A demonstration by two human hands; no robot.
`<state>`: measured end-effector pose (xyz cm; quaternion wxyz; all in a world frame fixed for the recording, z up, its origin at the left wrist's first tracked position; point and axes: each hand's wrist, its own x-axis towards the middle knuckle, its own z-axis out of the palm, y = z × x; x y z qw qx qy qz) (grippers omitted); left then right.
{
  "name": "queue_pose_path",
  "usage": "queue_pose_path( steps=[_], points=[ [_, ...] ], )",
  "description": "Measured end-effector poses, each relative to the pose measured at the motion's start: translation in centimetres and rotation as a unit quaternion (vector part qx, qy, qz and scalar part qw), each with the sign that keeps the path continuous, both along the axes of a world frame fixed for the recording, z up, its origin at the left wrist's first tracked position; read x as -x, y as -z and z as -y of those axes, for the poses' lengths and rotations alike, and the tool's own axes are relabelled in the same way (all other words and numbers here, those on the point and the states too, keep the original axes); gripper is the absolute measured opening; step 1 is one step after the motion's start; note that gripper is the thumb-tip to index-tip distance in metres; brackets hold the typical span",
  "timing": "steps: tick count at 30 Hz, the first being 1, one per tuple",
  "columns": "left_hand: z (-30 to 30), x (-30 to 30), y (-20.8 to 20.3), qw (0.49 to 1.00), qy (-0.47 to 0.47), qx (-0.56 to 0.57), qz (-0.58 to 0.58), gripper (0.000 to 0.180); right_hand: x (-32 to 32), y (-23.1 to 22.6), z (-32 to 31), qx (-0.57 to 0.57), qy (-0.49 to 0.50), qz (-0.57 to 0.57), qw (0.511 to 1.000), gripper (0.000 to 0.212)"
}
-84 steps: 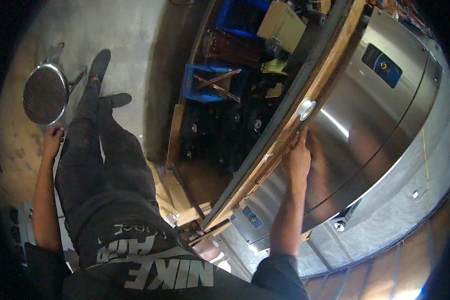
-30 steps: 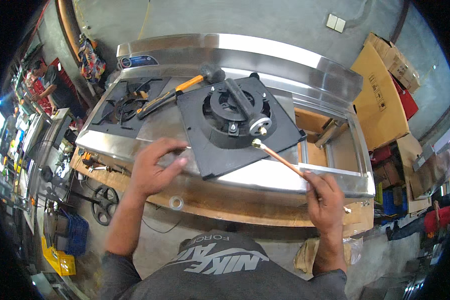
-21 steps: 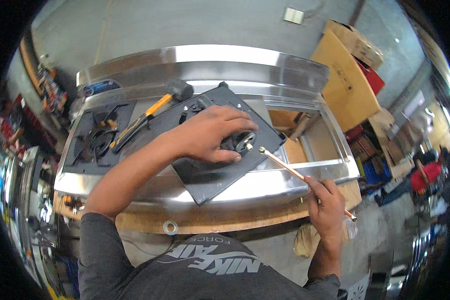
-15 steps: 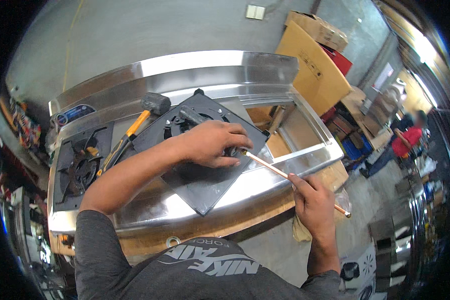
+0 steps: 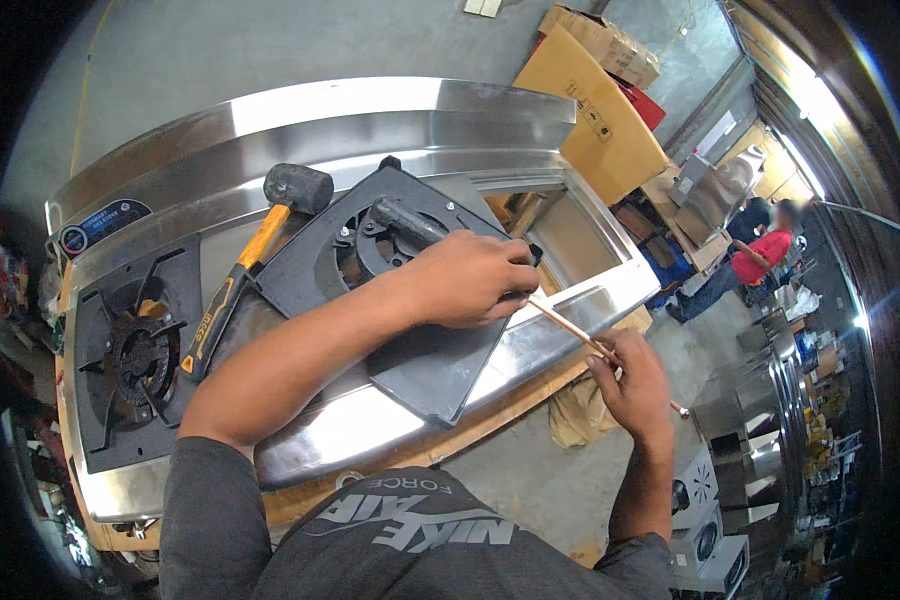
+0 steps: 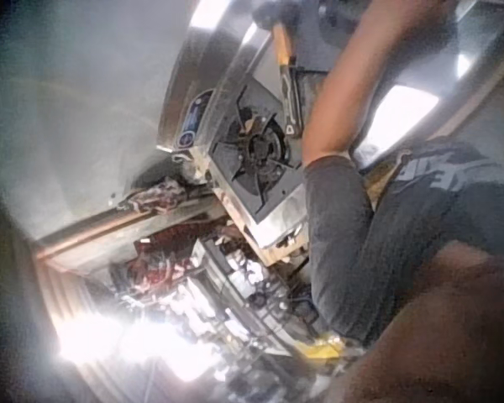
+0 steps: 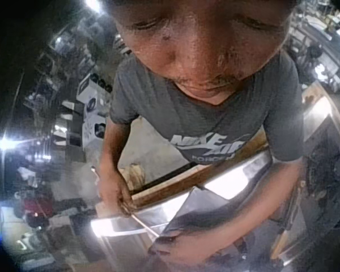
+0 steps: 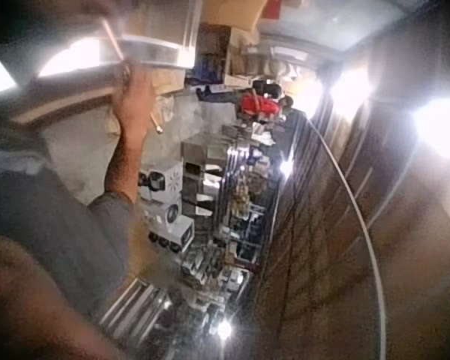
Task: The person assembles a commercial gas stove burner by inserting a copper gas line into a white plastic fitting, then attaching the burner head and grate to the stainless steel cooktop. The person uses a rubber mallet to tap the burner grate into place.
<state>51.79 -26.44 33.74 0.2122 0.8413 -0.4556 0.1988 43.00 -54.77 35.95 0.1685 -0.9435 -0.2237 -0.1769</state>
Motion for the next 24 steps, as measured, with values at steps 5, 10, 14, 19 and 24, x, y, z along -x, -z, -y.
queue_pose_path(
  steps=[5,10,14,19,24],
  points=[
    [0.4,-0.5,0.2,0.998,-0.031,-0.047,-0.010,0.025,-1.4,0.0,-1.3,-0.010,0.019,0.004,1.000,0.017],
    [0.2,0.3,-0.5,0.999,-0.023,-0.028,-0.018,0.026,-1.6,-0.2,-0.7,0.008,-0.008,-0.007,1.000,0.013],
    [0.1,0.0,0.4,0.999,-0.004,0.007,0.041,0.026,-1.7,0.2,-0.5,0.037,-0.026,0.027,0.999,0.014],
    [0.3,-0.3,0.2,1.000,0.000,-0.028,0.001,0.024,-1.2,0.2,-1.5,-0.018,-0.022,0.012,1.000,0.018],
    [0.3,-0.1,-0.1,0.999,-0.010,-0.038,-0.016,0.024,-1.8,0.7,-3.7,-0.014,0.003,0.025,1.000,0.018]
  ],
)
